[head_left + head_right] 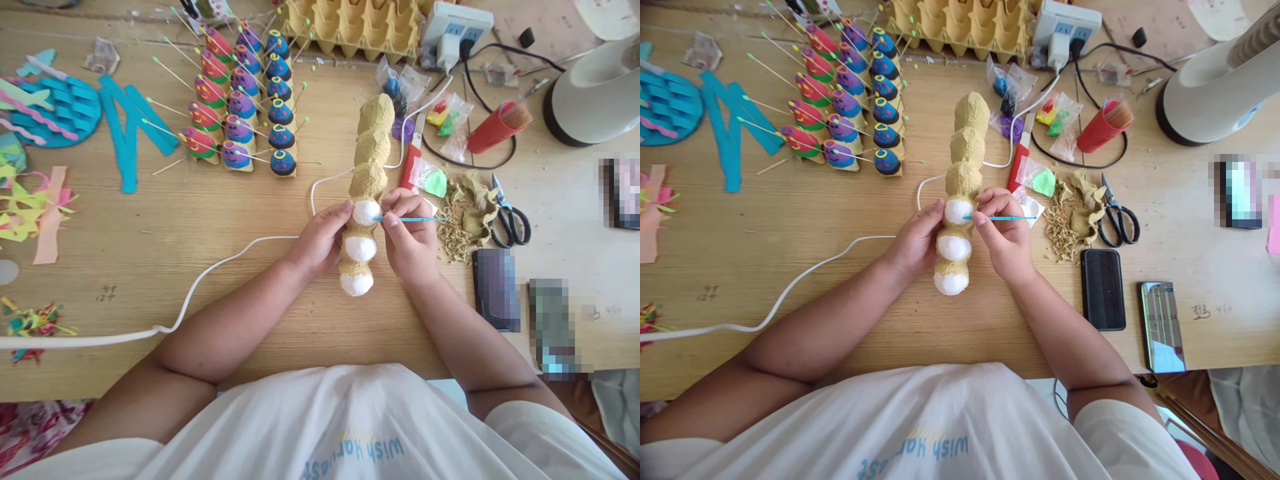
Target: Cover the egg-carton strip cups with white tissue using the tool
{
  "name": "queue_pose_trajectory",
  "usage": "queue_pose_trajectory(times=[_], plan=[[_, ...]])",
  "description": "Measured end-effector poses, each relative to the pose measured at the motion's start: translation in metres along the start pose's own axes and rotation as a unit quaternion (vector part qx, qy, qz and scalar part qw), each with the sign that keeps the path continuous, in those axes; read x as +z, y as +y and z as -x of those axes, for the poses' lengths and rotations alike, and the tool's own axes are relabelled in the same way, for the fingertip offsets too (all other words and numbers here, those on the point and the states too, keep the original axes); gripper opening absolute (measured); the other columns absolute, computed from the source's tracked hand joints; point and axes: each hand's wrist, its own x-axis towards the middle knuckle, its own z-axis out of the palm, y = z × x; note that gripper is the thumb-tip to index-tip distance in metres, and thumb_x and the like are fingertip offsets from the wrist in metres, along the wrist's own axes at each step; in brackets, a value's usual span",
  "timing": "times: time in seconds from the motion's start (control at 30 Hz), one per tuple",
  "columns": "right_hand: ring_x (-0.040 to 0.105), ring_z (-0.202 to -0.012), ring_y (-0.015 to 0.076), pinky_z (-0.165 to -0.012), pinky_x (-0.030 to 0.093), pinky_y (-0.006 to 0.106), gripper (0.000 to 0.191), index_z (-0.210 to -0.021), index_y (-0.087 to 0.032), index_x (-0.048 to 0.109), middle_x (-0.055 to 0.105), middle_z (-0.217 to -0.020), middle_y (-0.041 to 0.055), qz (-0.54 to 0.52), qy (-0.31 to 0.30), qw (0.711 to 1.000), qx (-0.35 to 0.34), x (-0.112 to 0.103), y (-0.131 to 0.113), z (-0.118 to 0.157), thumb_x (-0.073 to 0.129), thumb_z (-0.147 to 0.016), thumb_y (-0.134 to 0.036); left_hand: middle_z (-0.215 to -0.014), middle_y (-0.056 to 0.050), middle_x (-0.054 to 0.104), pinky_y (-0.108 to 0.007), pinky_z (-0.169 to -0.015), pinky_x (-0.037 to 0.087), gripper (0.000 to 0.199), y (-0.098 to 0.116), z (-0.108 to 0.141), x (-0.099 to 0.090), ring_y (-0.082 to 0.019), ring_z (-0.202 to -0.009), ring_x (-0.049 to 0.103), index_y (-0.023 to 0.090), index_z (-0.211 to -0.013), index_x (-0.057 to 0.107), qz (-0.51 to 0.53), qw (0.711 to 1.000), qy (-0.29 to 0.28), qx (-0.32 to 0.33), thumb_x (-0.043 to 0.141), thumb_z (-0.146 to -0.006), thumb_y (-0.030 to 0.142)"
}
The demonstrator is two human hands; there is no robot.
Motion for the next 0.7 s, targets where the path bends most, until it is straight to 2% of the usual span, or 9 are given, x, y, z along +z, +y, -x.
queue_pose_trajectory(times=[0.17, 0.37, 0.7], plan=[[0.064, -0.112, 0.0233, -0.104, 0.058, 0.045, 0.046, -0.088, -0.028, 0.06, 0.064, -0.117, 0.0033, -0.002, -0.004, 1.0, -0.007, 0.0002, -0.0004, -0.0004, 0.093, -0.091, -0.06, -0.102, -0.007, 0.087, -0.038, -0.098, 0.069, 0.035, -0.0002, 0.0, 0.0001, -0.03, -0.121, 0.084, 0.022, -0.093, 0.078, 0.015, 1.0, -0.017, 0.006, 0.083, -0.104, 0.055], [0.063, -0.102, 0.0205, -0.098, 0.059, 0.042, 0.044, -0.09, -0.028, 0.061, 0.064, -0.117, 0.0026, -0.013, -0.006, 1.0, 0.002, 0.0003, -0.0029, -0.0008, 0.093, -0.092, -0.059, -0.105, -0.006, 0.088, -0.037, -0.097, 0.067, 0.036, 0.0013, 0.0004, 0.0026, -0.029, -0.118, 0.085, 0.022, -0.107, 0.081, 0.029, 0.999, 0.016, -0.021, 0.078, -0.107, 0.058], [0.062, -0.101, 0.0213, -0.095, 0.059, 0.042, 0.048, -0.088, -0.028, 0.061, 0.065, -0.115, 0.003, -0.009, 0.004, 1.0, 0.013, 0.0017, -0.0048, -0.0016, 0.094, -0.089, -0.063, -0.105, -0.007, 0.088, -0.037, -0.096, 0.068, 0.034, 0.0007, 0.0002, 0.0017, -0.029, -0.12, 0.084, 0.022, -0.103, 0.08, 0.019, 1.0, 0.007, -0.008, 0.079, -0.107, 0.056]])
